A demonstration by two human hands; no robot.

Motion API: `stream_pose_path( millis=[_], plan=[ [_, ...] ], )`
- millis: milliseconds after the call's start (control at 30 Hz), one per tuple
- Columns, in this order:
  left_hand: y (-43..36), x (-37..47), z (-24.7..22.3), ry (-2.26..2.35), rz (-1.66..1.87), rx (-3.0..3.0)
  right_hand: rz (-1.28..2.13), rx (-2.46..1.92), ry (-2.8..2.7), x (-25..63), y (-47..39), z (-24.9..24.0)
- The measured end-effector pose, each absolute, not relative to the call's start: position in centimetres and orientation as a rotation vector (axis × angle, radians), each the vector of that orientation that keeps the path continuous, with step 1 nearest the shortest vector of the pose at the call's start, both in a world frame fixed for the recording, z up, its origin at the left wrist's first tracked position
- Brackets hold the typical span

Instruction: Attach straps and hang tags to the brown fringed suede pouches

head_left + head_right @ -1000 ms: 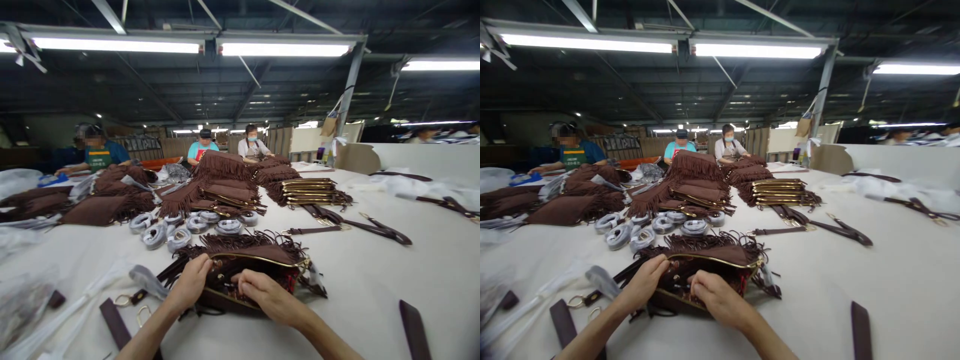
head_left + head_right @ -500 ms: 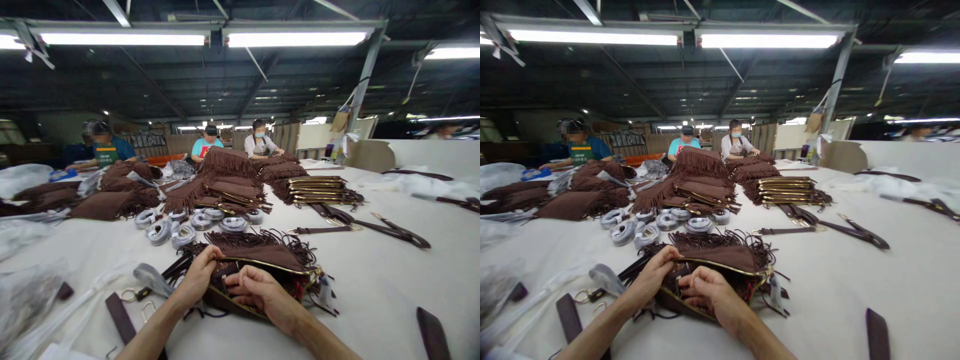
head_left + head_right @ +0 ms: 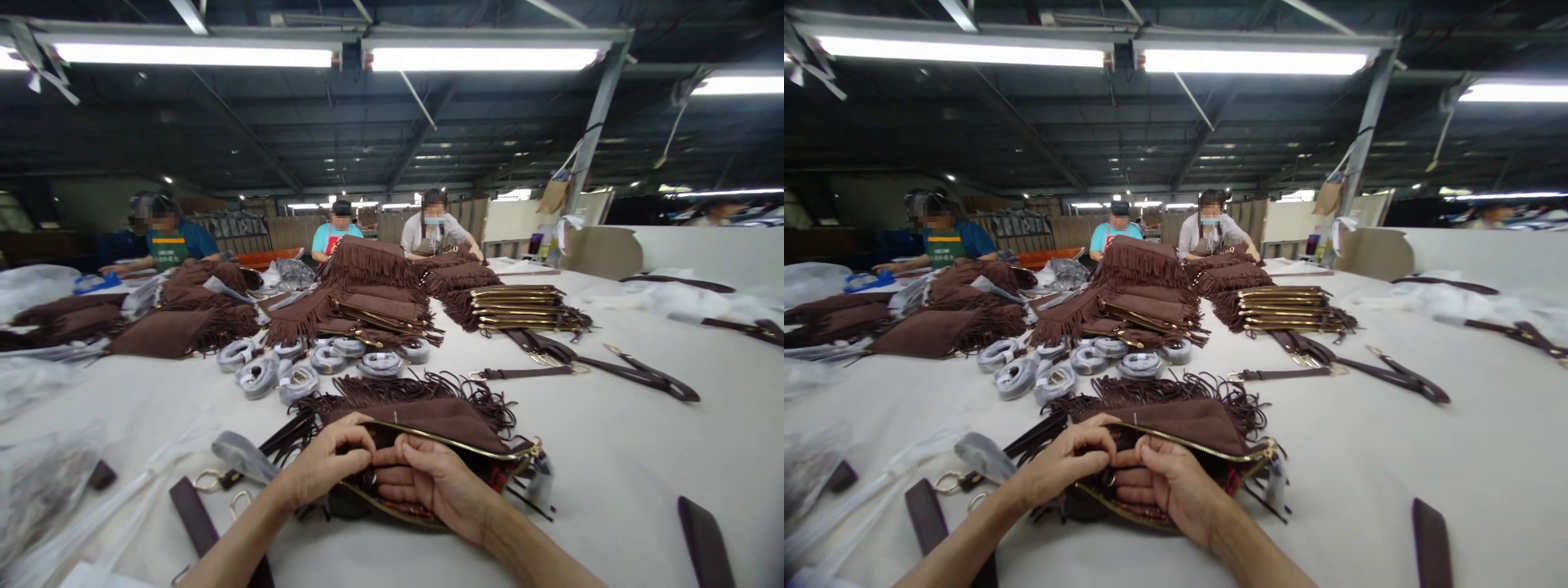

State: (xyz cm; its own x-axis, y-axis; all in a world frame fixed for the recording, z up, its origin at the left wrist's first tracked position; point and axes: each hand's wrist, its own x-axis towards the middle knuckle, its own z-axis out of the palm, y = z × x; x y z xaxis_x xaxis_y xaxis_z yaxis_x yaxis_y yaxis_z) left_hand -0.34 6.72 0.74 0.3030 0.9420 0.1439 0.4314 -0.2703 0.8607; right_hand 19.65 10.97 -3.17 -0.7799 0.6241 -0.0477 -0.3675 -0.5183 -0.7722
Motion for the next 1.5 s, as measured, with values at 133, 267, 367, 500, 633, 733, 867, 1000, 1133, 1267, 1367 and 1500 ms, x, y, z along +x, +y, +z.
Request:
stream_pose_path(
  millis=[133,267,367,500,633,733,867,1000,1133,1267,1367,1500],
  plan=[
    [6.6,-0.4,0.7,1.249,0.840,1.953,2.286,-0.436,-0.992,19.7,10.9,-3.4],
    [6.4,-1.0,0.6,1.290,0.669,2.035,2.283,-0.453,-0.978,19.7,10.8,-3.4],
    [6.3,-1.0,0.4,1.351,0.692,2.076,2.259,-0.477,-0.982,19.6,10.7,-3.2],
    [6.5,-0.7,-0.1,1.403,0.770,2.062,2.134,-0.605,-1.178,19.6,10.5,-3.0],
    [6.6,-0.6,-0.2,1.439,0.791,1.981,1.344,-0.881,-1.915,20.3,10.1,-2.8],
    [6.5,-0.6,0.0,1.445,0.795,1.942,0.816,-0.888,-2.142,20.7,9.8,-3.1],
    [6.5,-0.6,0.0,1.447,0.805,1.931,0.748,-0.883,-2.172,20.1,9.7,-3.9],
    [6.6,-0.6,-0.4,1.430,0.849,1.936,0.707,-0.828,-2.164,18.9,9.6,-4.3],
    [6.8,-0.7,-1.1,1.340,0.943,1.884,0.717,-0.798,-2.175,18.5,9.3,-4.1],
    [6.9,-0.8,-1.4,1.273,0.990,1.850,0.787,-0.777,-2.183,18.7,9.3,-4.1],
    [6.7,-0.8,-1.2,1.250,1.026,1.813,0.806,-0.725,-2.180,18.9,9.5,-4.5],
    [5.9,0.1,-0.6,1.168,1.153,1.618,0.798,-0.635,-2.121,18.9,9.7,-5.0]
  ],
)
